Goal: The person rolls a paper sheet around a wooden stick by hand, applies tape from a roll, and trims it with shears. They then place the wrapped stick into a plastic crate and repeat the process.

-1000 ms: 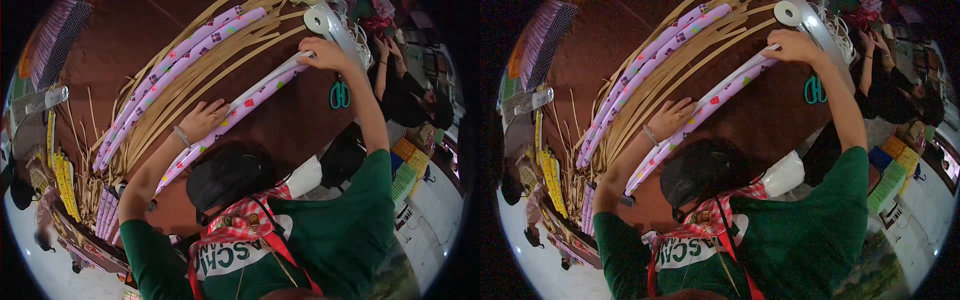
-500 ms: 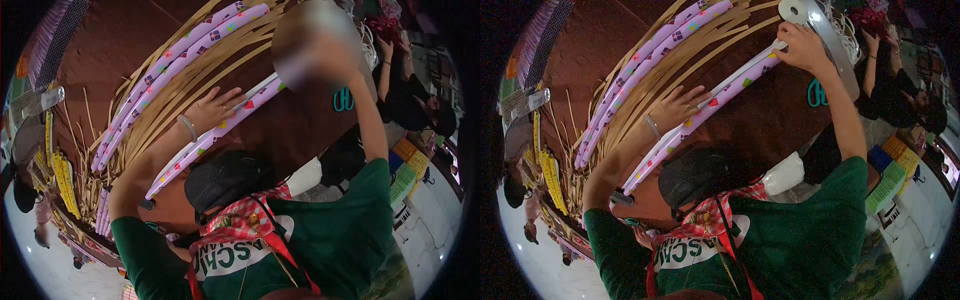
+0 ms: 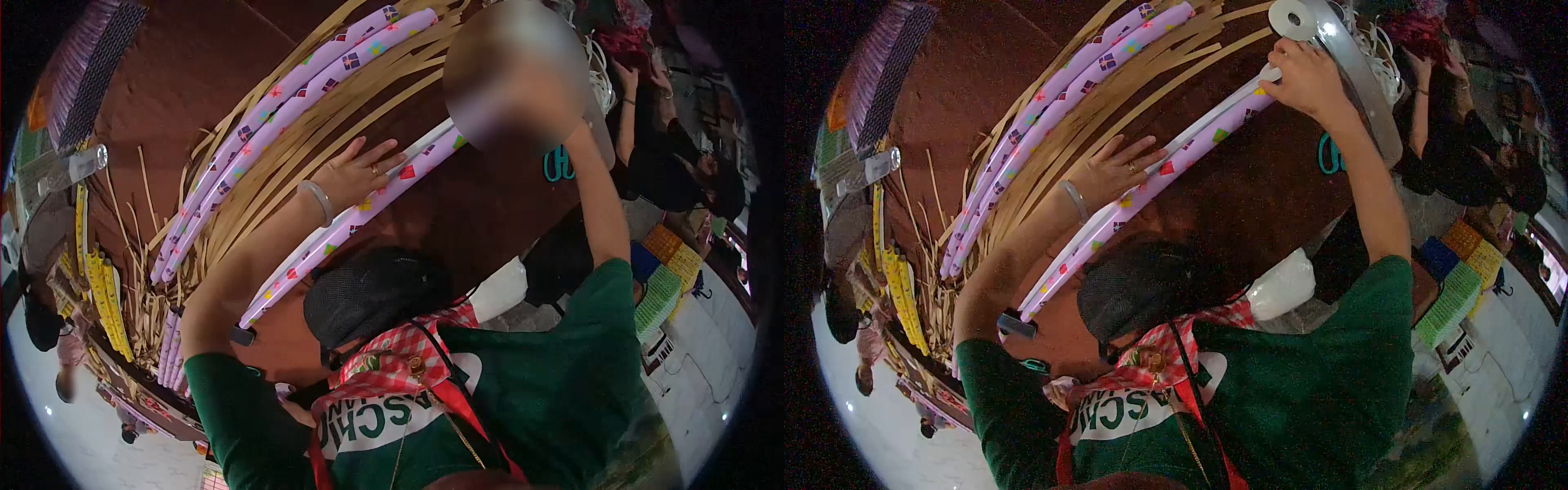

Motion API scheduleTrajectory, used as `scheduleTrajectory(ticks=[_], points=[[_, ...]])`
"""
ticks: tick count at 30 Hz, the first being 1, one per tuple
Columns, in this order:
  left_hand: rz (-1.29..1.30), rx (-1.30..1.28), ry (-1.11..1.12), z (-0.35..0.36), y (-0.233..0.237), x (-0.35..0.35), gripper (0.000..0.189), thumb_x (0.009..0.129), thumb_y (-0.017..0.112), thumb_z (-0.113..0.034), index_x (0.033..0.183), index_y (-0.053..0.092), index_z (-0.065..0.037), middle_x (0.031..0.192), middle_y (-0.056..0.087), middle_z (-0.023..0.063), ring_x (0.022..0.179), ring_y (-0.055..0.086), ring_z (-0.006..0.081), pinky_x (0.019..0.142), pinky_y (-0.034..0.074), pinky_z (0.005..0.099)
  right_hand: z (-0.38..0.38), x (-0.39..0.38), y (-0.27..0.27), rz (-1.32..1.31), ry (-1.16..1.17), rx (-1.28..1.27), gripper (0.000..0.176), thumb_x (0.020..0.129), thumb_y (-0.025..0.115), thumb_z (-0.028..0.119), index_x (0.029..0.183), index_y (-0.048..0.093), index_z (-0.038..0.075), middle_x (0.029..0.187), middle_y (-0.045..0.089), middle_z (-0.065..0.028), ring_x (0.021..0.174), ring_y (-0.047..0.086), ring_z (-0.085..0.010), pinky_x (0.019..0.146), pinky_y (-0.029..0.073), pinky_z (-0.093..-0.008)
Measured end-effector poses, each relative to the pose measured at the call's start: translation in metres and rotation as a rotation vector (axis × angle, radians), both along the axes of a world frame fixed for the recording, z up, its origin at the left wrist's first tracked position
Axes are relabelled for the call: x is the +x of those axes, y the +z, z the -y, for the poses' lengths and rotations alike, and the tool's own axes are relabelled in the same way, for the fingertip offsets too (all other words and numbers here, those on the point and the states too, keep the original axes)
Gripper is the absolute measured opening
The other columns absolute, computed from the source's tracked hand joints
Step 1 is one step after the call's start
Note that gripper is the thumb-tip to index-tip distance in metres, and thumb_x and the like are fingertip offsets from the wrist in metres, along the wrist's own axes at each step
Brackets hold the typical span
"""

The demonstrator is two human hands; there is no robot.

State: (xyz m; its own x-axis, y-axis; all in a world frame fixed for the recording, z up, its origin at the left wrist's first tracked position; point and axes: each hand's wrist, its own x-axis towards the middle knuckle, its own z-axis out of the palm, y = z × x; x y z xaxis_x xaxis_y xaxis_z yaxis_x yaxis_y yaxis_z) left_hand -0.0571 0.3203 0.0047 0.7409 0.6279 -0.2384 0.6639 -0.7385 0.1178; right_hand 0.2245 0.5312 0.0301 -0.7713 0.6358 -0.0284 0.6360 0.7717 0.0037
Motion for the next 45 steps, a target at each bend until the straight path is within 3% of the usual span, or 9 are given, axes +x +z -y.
scheduleTrajectory(ticks=[9,12,15,21,23,27,33,37,45], points=[[0.072,-0.066,-0.023,-0.016,0.004,0.003,0.044,0.078,0.055,-0.02,0.121,0.048,-0.014,0.137,0.036,0.0011,0.126,0.034,0.018,0.103,0.029,0.0404,0.005,-0.003,0.0,0.053,-0.064,0.014,0.035,0.069,0.069,0.035,0.091,0.063,0.009,0.1,0.054,-0.004,0.099,0.053,-0.0215,0.082,0.043,-0.0382],[0.285,0.137,-0.029,-0.028,0.0,0.013,0.036,0.081,0.048,-0.014,0.117,0.05,-0.009,0.104,0.055,0.0022,0.097,0.051,0.0165,0.09,0.035,0.034,0.005,-0.001,-0.007,0.046,-0.014,0.11,0.036,0.067,0.069,0.036,0.091,0.062,0.009,0.098,0.053,-0.0033,0.095,0.053,-0.0216,0.081,0.043,-0.0391],[0.194,0.081,-0.007,-0.035,-0.002,0.022,0.036,0.081,0.047,-0.014,0.117,0.05,-0.007,0.103,0.056,0.0036,0.095,0.052,0.0169,0.086,0.037,0.0321,0.007,-0.005,-0.007,0.029,-0.061,0.073,0.033,0.066,0.07,0.034,0.085,0.061,0.009,0.098,0.054,-0.0017,0.093,0.054,-0.0206,0.08,0.044,-0.0346],[0.158,-0.045,0.001,-0.047,-0.007,0.025,0.04,0.083,0.047,-0.015,0.122,0.048,-0.008,0.107,0.054,0.0064,0.099,0.051,0.0192,0.09,0.036,0.0342,0.008,0.0,-0.02,-0.005,-0.121,-0.025,0.038,0.069,0.066,0.038,0.094,0.062,0.01,0.1,0.052,-0.0069,0.1,0.05,-0.0246,0.09,0.039,-0.0446],[0.226,-0.029,0.0,-0.049,-0.007,0.024,0.039,0.083,0.046,-0.015,0.121,0.048,-0.007,0.107,0.054,0.0077,0.101,0.05,0.0217,0.092,0.035,0.0389,0.009,-0.006,-0.009,0.043,-0.136,-0.047,0.034,0.063,0.069,0.035,0.086,0.062,0.01,0.094,0.054,-0.0054,0.094,0.052,-0.0237,0.087,0.039,-0.0389],[0.176,-0.119,-0.01,-0.05,-0.007,0.021,0.054,0.074,0.059,-0.012,0.125,0.045,-0.006,0.118,0.047,0.0108,0.111,0.044,0.0265,0.096,0.032,0.0464,0.012,-0.003,-0.015,0.066,-0.132,-0.013,0.035,0.065,0.066,0.039,0.086,0.062,0.012,0.091,0.051,-0.0065,0.095,0.048,-0.0248,0.085,0.038,-0.0432],[0.12,0.035,-0.151,-0.065,0.0,0.024,0.058,0.067,0.065,-0.02,0.121,0.048,-0.007,0.139,0.033,0.0027,0.129,0.028,0.0206,0.099,0.03,0.0444,0.012,-0.005,-0.016,0.083,-0.143,-0.073,0.038,0.068,0.065,0.039,0.089,0.062,0.008,0.093,0.052,-0.0072,0.094,0.049,-0.0263,0.091,0.036,-0.0516],[-0.043,0.079,-0.176,-0.067,0.003,0.024,0.07,0.062,0.073,-0.037,0.124,0.047,-0.018,0.145,0.021,-0.0031,0.135,0.017,0.0202,0.1,0.034,0.0448,0.013,-0.006,-0.018,0.07,-0.152,-0.049,0.039,0.068,0.065,0.04,0.09,0.063,0.008,0.094,0.052,-0.0073,0.094,0.049,-0.026,0.091,0.035,-0.0512],[0.038,-0.004,-0.138,-0.07,-0.006,0.023,0.07,0.058,0.076,-0.036,0.119,0.048,-0.015,0.143,0.025,-0.0016,0.133,0.02,0.0221,0.099,0.033,0.0479,0.012,-0.005,-0.013,0.077,-0.134,-0.052,0.035,0.068,0.064,0.04,0.085,0.063,0.009,0.092,0.053,-0.0073,0.091,0.05,-0.0253,0.085,0.037,-0.0463]])
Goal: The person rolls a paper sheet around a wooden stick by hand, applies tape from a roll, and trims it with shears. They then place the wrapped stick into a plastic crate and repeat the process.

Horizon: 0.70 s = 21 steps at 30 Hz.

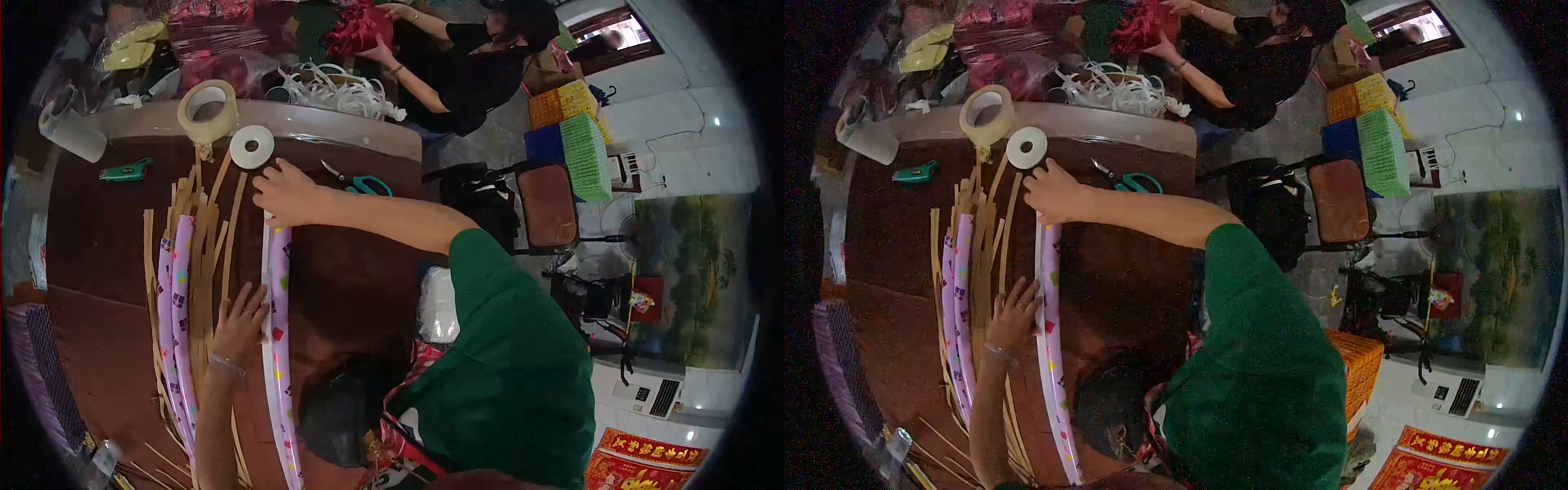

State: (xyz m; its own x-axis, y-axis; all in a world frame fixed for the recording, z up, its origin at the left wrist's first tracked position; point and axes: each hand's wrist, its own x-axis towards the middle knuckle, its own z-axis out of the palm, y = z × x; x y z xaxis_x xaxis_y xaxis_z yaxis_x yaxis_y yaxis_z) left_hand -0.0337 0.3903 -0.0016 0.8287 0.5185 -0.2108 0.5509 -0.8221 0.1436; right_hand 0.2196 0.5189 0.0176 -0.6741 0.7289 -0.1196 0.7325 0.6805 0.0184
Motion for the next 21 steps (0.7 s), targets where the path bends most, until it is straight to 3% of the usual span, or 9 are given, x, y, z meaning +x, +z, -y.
scheduleTrajectory(ticks=[1,3,5,6,7,9,10,14,21], points=[[-0.004,-0.002,0.003,0.0,0.002,0.001,0.07,0.058,0.076,-0.036,0.119,0.048,-0.015,0.143,0.025,-0.0016,0.133,0.02,0.0221,0.099,0.033,0.0479,-0.001,0.0,0.001,0.012,-0.002,-0.006,0.035,0.068,0.063,0.04,0.084,0.063,0.009,0.092,0.053,-0.0073,0.091,0.05,-0.0251,0.083,0.037,-0.045],[0.102,-0.073,0.051,-0.001,0.008,0.005,0.061,0.053,0.076,-0.028,0.107,0.054,-0.011,0.135,0.04,0.0006,0.128,0.032,0.0225,0.097,0.032,0.0459,-0.005,0.005,0.001,-0.002,0.002,-0.012,0.037,0.067,0.063,0.043,0.084,0.063,0.01,0.091,0.053,-0.0073,0.09,0.051,-0.0247,0.08,0.039,-0.0413],[-0.014,-0.072,0.019,-0.002,0.015,0.009,0.059,0.058,0.072,-0.027,0.113,0.053,-0.012,0.138,0.036,0.0008,0.131,0.027,0.0214,0.101,0.028,0.0456,-0.009,0.015,0.005,-0.113,0.035,0.002,0.039,0.066,0.063,0.047,0.081,0.063,0.011,0.089,0.054,-0.0068,0.089,0.051,-0.0248,0.076,0.04,-0.0388],[0.043,0.064,-0.01,0.003,-0.005,0.003,0.053,0.066,0.067,-0.027,0.115,0.052,-0.013,0.139,0.034,0.0004,0.132,0.023,0.0208,0.104,0.025,0.0444,-0.011,0.019,0.01,-0.158,0.049,-0.022,0.041,0.066,0.063,0.049,0.079,0.063,0.01,0.086,0.054,-0.0066,0.086,0.053,-0.0254,0.072,0.043,-0.0383],[-0.036,0.047,0.003,0.004,-0.004,0.005,0.073,0.06,0.072,-0.037,0.125,0.045,-0.017,0.144,0.024,-0.0023,0.135,0.017,0.0184,0.106,0.023,0.0442,-0.014,0.019,0.016,-0.088,0.026,-0.061,0.041,0.067,0.063,0.049,0.078,0.063,0.01,0.085,0.054,-0.0065,0.084,0.055,-0.0255,0.07,0.045,-0.038],[-0.098,-0.107,0.033,0.002,0.01,0.008,0.072,0.064,0.07,-0.036,0.127,0.043,-0.015,0.144,0.024,-0.0004,0.135,0.016,0.0197,0.107,0.019,0.0445,-0.02,0.024,0.019,-0.083,0.018,-0.094,0.04,0.071,0.061,0.049,0.081,0.064,0.01,0.088,0.056,-0.0048,0.085,0.056,-0.0245,0.071,0.046,-0.0382],[0.04,0.05,0.028,0.005,-0.001,0.007,0.035,0.077,0.055,-0.02,0.112,0.053,-0.013,0.136,0.038,0.0003,0.129,0.029,0.0194,0.102,0.026,0.0422,-0.025,0.03,0.013,-0.065,0.056,-0.086,0.048,0.074,0.056,0.056,0.087,0.066,0.01,0.09,0.056,-0.006,0.089,0.056,-0.0237,0.072,0.046,-0.0374],[0.131,0.079,0.062,0.004,0.008,0.008,0.033,0.082,0.048,-0.018,0.114,0.052,-0.012,0.13,0.046,0.0005,0.124,0.037,0.0177,0.099,0.032,0.0384,-0.029,0.037,0.028,-0.053,0.035,-0.019,0.047,0.074,0.058,0.053,0.091,0.063,0.01,0.095,0.055,-0.004,0.085,0.058,-0.0242,0.072,0.047,-0.0374],[0.108,0.108,0.063,0.004,0.002,0.007,0.041,0.081,0.048,-0.014,0.122,0.049,-0.011,0.129,0.044,0.0008,0.124,0.037,0.0175,0.1,0.032,0.0379,-0.031,0.038,0.019,-0.141,0.039,0.115,0.043,0.073,0.061,0.048,0.091,0.062,0.01,0.105,0.053,-0.0039,0.091,0.057,-0.024,0.076,0.048,-0.0375]])
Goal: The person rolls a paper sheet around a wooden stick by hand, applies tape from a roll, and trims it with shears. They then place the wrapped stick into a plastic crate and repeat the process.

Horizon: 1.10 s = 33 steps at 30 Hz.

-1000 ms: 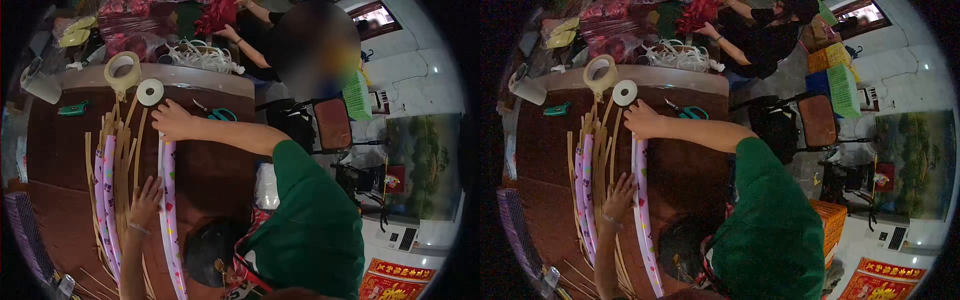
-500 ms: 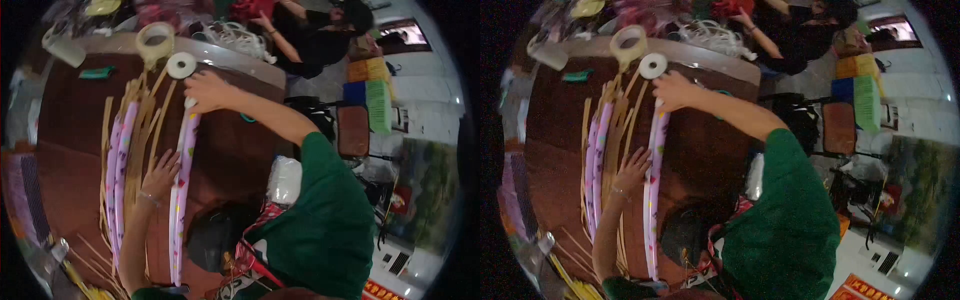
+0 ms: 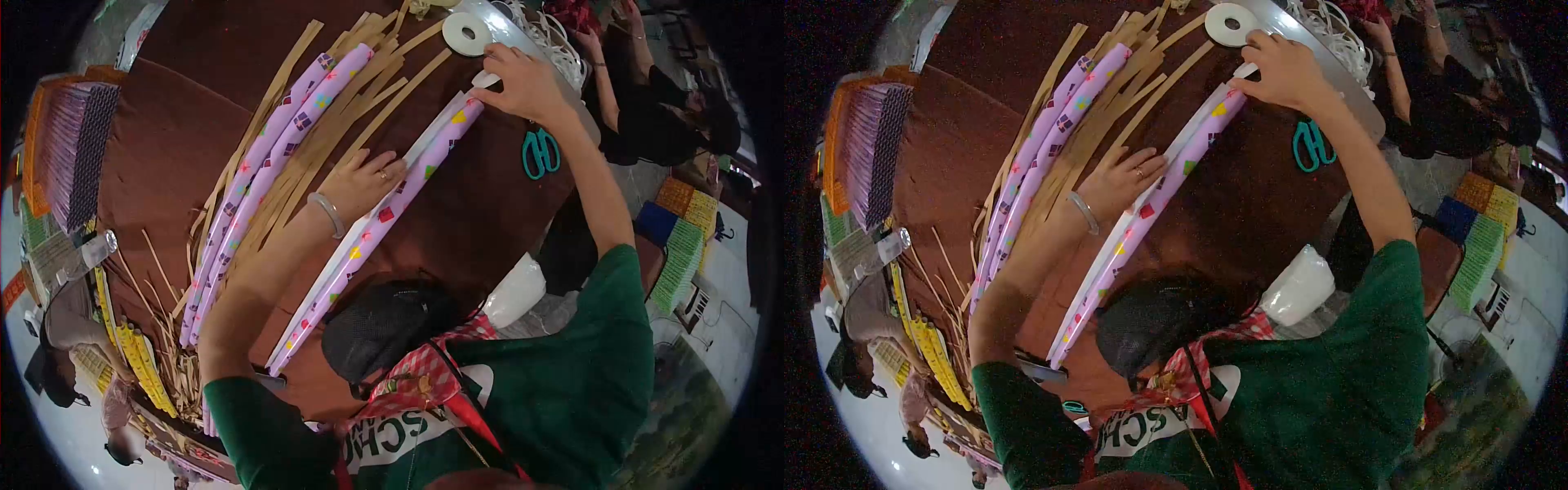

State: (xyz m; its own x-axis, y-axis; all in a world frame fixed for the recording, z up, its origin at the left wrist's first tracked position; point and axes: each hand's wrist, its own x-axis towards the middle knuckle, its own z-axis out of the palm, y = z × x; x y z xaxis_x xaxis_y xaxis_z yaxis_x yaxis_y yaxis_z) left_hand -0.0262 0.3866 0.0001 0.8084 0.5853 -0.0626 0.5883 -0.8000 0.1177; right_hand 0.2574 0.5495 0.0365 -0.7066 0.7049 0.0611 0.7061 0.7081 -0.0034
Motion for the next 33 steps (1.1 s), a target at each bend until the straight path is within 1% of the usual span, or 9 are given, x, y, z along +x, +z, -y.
scheduleTrajectory(ticks=[1,4,11,19,24,27,29,30,33], points=[[0.001,-0.004,0.001,0.0,-0.002,0.0,0.041,0.081,0.048,-0.014,0.122,0.049,-0.011,0.129,0.044,0.0008,0.124,0.037,0.0175,0.1,0.032,0.0379,0.0,0.0,-0.002,0.001,0.001,-0.004,0.043,0.073,0.061,0.048,0.091,0.062,0.01,0.105,0.053,-0.0039,0.091,0.057,-0.024,0.076,0.048,-0.0375],[-0.078,-0.001,-0.033,-0.003,-0.004,0.0,0.086,0.055,0.073,-0.038,0.13,0.041,-0.011,0.138,0.033,0.0007,0.131,0.026,0.0183,0.104,0.025,0.0421,0.0,0.001,-0.009,0.031,-0.026,0.05,0.042,0.072,0.063,0.047,0.092,0.061,0.01,0.107,0.053,-0.0033,0.091,0.057,-0.0236,0.076,0.048,-0.0371],[-0.058,-0.118,0.0,-0.008,-0.001,0.006,0.087,0.053,0.077,-0.03,0.13,0.04,-0.011,0.144,0.023,-0.0015,0.135,0.016,0.0191,0.108,0.016,0.0465,0.005,0.001,-0.021,-0.049,-0.032,0.093,0.039,0.07,0.067,0.041,0.093,0.057,0.012,0.107,0.052,-0.0004,0.089,0.058,-0.0213,0.07,0.05,-0.0352],[-0.068,-0.14,0.005,-0.01,-0.005,0.007,0.092,0.048,0.079,-0.035,0.128,0.04,-0.012,0.145,0.021,-0.0021,0.135,0.015,0.0193,0.107,0.017,0.0464,0.004,-0.002,-0.023,-0.035,-0.068,0.098,0.036,0.068,0.069,0.039,0.089,0.056,0.013,0.105,0.052,0.0006,0.089,0.058,-0.0205,0.07,0.05,-0.0355],[-0.106,-0.186,-0.008,-0.014,-0.002,0.006,0.091,0.049,0.079,-0.036,0.128,0.04,-0.012,0.145,0.02,-0.0026,0.135,0.016,0.019,0.107,0.018,0.0462,0.002,-0.002,-0.025,-0.03,-0.048,0.121,0.038,0.066,0.07,0.039,0.089,0.056,0.013,0.105,0.052,0.0007,0.09,0.057,-0.0219,0.073,0.049,-0.0358],[-0.076,-0.19,-0.016,-0.017,0.0,0.004,0.071,0.064,0.073,-0.028,0.126,0.042,-0.012,0.143,0.025,-0.0017,0.132,0.024,0.0185,0.106,0.021,0.044,0.0,-0.002,-0.026,-0.015,-0.057,0.08,0.038,0.066,0.07,0.039,0.089,0.056,0.013,0.106,0.052,0.0003,0.09,0.057,-0.0224,0.074,0.049,-0.0361],[0.112,-0.22,0.02,-0.022,-0.004,0.005,0.044,0.074,0.056,-0.011,0.117,0.049,-0.01,0.135,0.039,0.0011,0.126,0.035,0.02,0.105,0.023,0.0398,0.001,-0.002,-0.026,-0.021,-0.055,0.077,0.037,0.067,0.07,0.039,0.089,0.056,0.013,0.105,0.052,0.0001,0.09,0.057,-0.0224,0.074,0.048,-0.0364],[0.174,-0.153,0.01,-0.027,-0.004,0.008,0.042,0.076,0.053,-0.011,0.118,0.049,-0.01,0.123,0.05,0.0024,0.114,0.046,0.0204,0.1,0.028,0.0382,0.001,-0.003,-0.025,-0.029,-0.054,0.072,0.037,0.067,0.07,0.039,0.09,0.056,0.013,0.105,0.052,-0.0001,0.09,0.057,-0.0223,0.075,0.048,-0.0366],[0.157,-0.214,0.073,-0.039,-0.004,0.023,0.04,0.079,0.05,-0.011,0.119,0.048,-0.01,0.109,0.057,0.002,0.101,0.053,0.0197,0.09,0.035,0.0358,0.003,-0.004,-0.022,-0.01,-0.092,0.039,0.036,0.068,0.069,0.038,0.089,0.056,0.013,0.104,0.052,-0.0002,0.091,0.056,-0.022,0.076,0.047,-0.0371]])
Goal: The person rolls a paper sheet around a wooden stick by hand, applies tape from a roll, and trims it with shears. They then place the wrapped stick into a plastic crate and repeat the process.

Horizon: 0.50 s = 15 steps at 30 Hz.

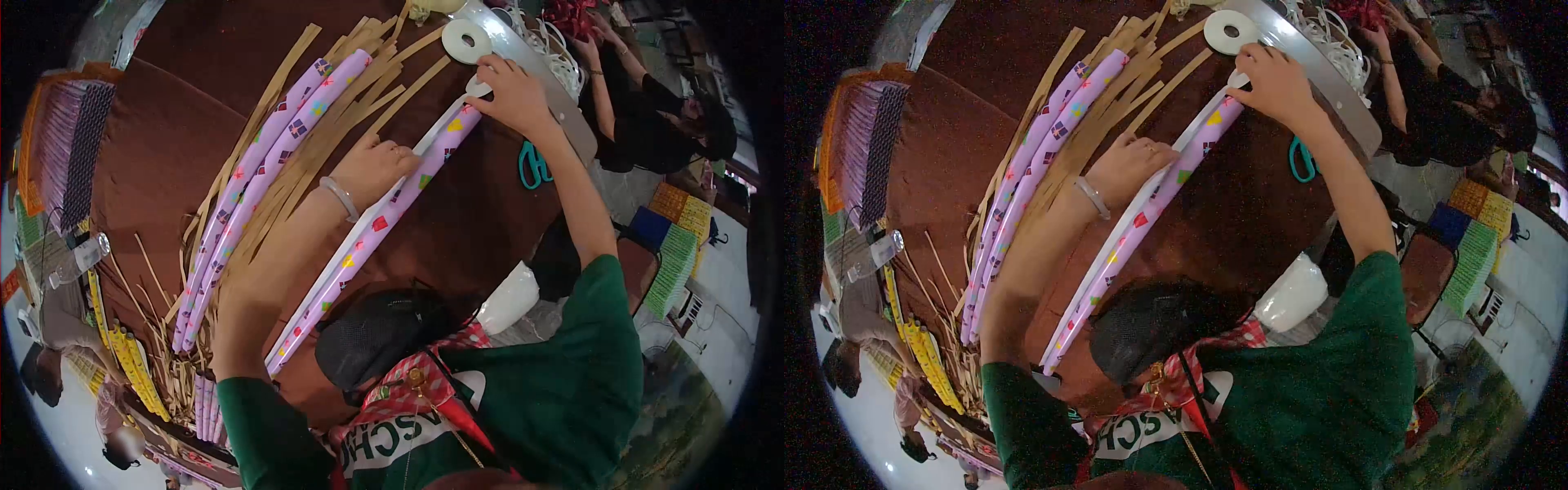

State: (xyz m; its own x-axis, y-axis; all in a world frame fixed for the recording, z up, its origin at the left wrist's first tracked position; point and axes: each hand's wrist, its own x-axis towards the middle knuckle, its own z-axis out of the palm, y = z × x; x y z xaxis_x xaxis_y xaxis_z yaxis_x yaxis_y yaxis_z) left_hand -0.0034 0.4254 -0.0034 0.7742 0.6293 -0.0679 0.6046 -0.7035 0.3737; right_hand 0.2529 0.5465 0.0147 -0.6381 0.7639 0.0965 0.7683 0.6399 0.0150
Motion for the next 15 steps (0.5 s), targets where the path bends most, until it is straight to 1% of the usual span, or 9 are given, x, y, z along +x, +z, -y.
scheduleTrajectory(ticks=[1,2,4,5,6,8,12,13,15], points=[[0.088,0.122,0.051,-0.002,-0.004,0.005,0.04,0.081,0.048,-0.012,0.121,0.047,-0.008,0.098,0.058,0.0026,0.093,0.055,0.0194,0.082,0.038,0.0342,0.0,0.001,0.0,0.0,0.0,0.001,0.036,0.068,0.069,0.038,0.089,0.056,0.013,0.104,0.052,-0.0002,0.091,0.056,-0.022,0.076,0.047,-0.0371],[0.086,0.124,0.051,-0.004,-0.007,0.011,0.04,0.081,0.048,-0.012,0.121,0.047,-0.008,0.098,0.058,0.0026,0.093,0.055,0.0194,0.082,0.038,0.0342,0.0,0.001,0.001,-0.001,-0.008,-0.022,0.035,0.069,0.068,0.038,0.089,0.056,0.012,0.106,0.053,0.0002,0.093,0.056,-0.0219,0.077,0.047,-0.0364],[-0.053,0.036,0.108,-0.012,-0.003,0.022,0.042,0.081,0.048,-0.012,0.122,0.044,-0.007,0.098,0.058,0.0054,0.094,0.056,0.02,0.079,0.041,0.0332,0.0,0.0,0.002,-0.004,-0.016,-0.043,0.035,0.07,0.067,0.039,0.088,0.055,0.011,0.108,0.053,0.0007,0.095,0.056,-0.0218,0.077,0.047,-0.0357],[-0.056,0.093,0.083,-0.015,-0.008,0.026,0.044,0.082,0.048,-0.012,0.125,0.042,-0.006,0.098,0.058,0.0076,0.092,0.057,0.0211,0.075,0.044,0.0331,0.0,0.0,0.003,0.0,-0.022,-0.052,0.035,0.07,0.067,0.039,0.088,0.055,0.011,0.108,0.053,0.0008,0.094,0.056,-0.0219,0.077,0.047,-0.0357],[-0.058,0.093,0.081,-0.018,-0.007,0.028,0.044,0.082,0.048,-0.012,0.125,0.042,-0.006,0.098,0.058,0.0076,0.092,0.057,0.0211,0.075,0.044,0.0331,0.0,0.0,0.003,0.003,-0.03,-0.062,0.035,0.07,0.067,0.039,0.088,0.056,0.011,0.108,0.053,0.0009,0.094,0.056,-0.022,0.077,0.046,-0.0357],[-0.123,0.055,0.051,-0.024,-0.004,0.032,0.047,0.081,0.049,-0.012,0.127,0.04,-0.005,0.098,0.059,0.0086,0.09,0.059,0.0221,0.071,0.046,0.0335,0.001,0.001,0.002,0.0,-0.023,-0.051,0.035,0.07,0.067,0.038,0.087,0.055,0.011,0.108,0.053,0.0009,0.094,0.056,-0.0221,0.077,0.046,-0.0359],[-0.153,0.01,0.065,-0.026,-0.003,0.035,0.047,0.081,0.05,-0.013,0.127,0.041,-0.006,0.097,0.059,0.008,0.089,0.059,0.022,0.071,0.047,0.0338,0.001,0.002,0.0,-0.028,-0.006,-0.031,0.033,0.069,0.068,0.037,0.085,0.054,0.01,0.108,0.053,0.0003,0.093,0.055,-0.022,0.077,0.046,-0.0366],[-0.112,0.0,0.078,-0.026,-0.005,0.035,0.044,0.081,0.05,-0.013,0.124,0.043,-0.005,0.096,0.059,0.0078,0.089,0.059,0.0221,0.071,0.047,0.0339,0.001,0.002,-0.002,-0.03,-0.008,-0.034,0.033,0.069,0.068,0.037,0.085,0.054,0.01,0.108,0.053,0.0003,0.093,0.055,-0.022,0.077,0.046,-0.0366],[-0.074,-0.011,0.089,-0.027,-0.005,0.035,0.041,0.081,0.05,-0.013,0.121,0.046,-0.005,0.096,0.059,0.0076,0.088,0.059,0.0222,0.072,0.047,0.0339,-0.001,0.003,-0.004,-0.036,0.042,0.028,0.036,0.067,0.069,0.036,0.09,0.056,0.012,0.102,0.052,0.0005,0.09,0.056,-0.0198,0.072,0.048,-0.0366]])
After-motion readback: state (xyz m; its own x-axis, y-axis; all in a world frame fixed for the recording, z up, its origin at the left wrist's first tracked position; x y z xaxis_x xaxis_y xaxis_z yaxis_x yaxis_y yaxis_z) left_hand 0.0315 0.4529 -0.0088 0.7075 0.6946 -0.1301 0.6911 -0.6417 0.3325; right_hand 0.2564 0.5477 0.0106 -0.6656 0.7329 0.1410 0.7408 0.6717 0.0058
